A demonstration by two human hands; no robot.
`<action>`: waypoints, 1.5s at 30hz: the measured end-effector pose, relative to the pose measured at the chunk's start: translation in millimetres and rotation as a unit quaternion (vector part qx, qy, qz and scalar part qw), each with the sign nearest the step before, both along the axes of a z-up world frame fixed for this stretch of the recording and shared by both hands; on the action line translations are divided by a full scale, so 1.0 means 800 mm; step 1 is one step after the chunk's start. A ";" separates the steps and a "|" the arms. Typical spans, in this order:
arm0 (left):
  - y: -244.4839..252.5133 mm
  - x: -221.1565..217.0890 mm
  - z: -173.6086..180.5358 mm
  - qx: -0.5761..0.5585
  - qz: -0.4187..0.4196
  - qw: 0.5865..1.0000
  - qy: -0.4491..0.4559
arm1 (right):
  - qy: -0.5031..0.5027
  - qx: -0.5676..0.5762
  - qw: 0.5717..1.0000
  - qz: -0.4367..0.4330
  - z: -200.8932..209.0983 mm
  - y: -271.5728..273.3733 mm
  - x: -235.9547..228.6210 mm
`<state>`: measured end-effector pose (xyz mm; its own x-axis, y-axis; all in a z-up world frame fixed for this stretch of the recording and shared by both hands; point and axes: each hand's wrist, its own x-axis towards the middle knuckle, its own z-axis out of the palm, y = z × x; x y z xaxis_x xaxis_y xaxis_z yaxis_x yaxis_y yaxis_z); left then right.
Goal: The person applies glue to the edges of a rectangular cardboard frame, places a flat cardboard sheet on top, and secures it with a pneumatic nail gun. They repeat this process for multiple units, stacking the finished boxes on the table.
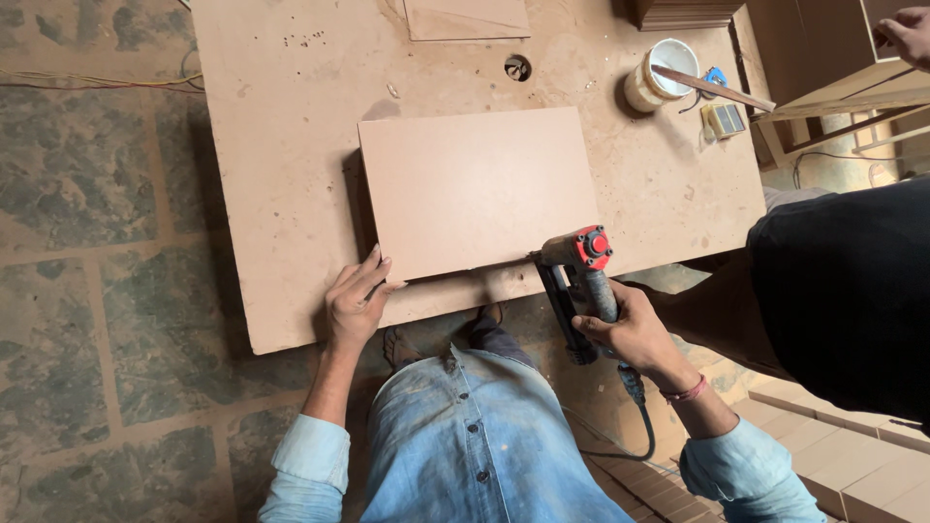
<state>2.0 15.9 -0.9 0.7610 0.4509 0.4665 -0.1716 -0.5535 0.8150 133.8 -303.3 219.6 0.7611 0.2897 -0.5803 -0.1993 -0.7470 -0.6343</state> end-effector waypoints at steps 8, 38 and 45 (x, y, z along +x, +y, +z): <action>0.001 0.001 -0.008 -0.001 -0.007 1.000 -0.014 | 0.016 0.074 0.996 0.036 -0.015 0.029 -0.019; -0.001 0.001 -0.015 -0.011 -0.003 1.000 -0.016 | -0.001 0.025 0.997 0.078 -0.009 0.073 -0.039; 0.000 0.004 -0.016 -0.010 0.002 1.000 0.002 | 0.005 0.052 0.995 0.087 -0.008 0.081 -0.044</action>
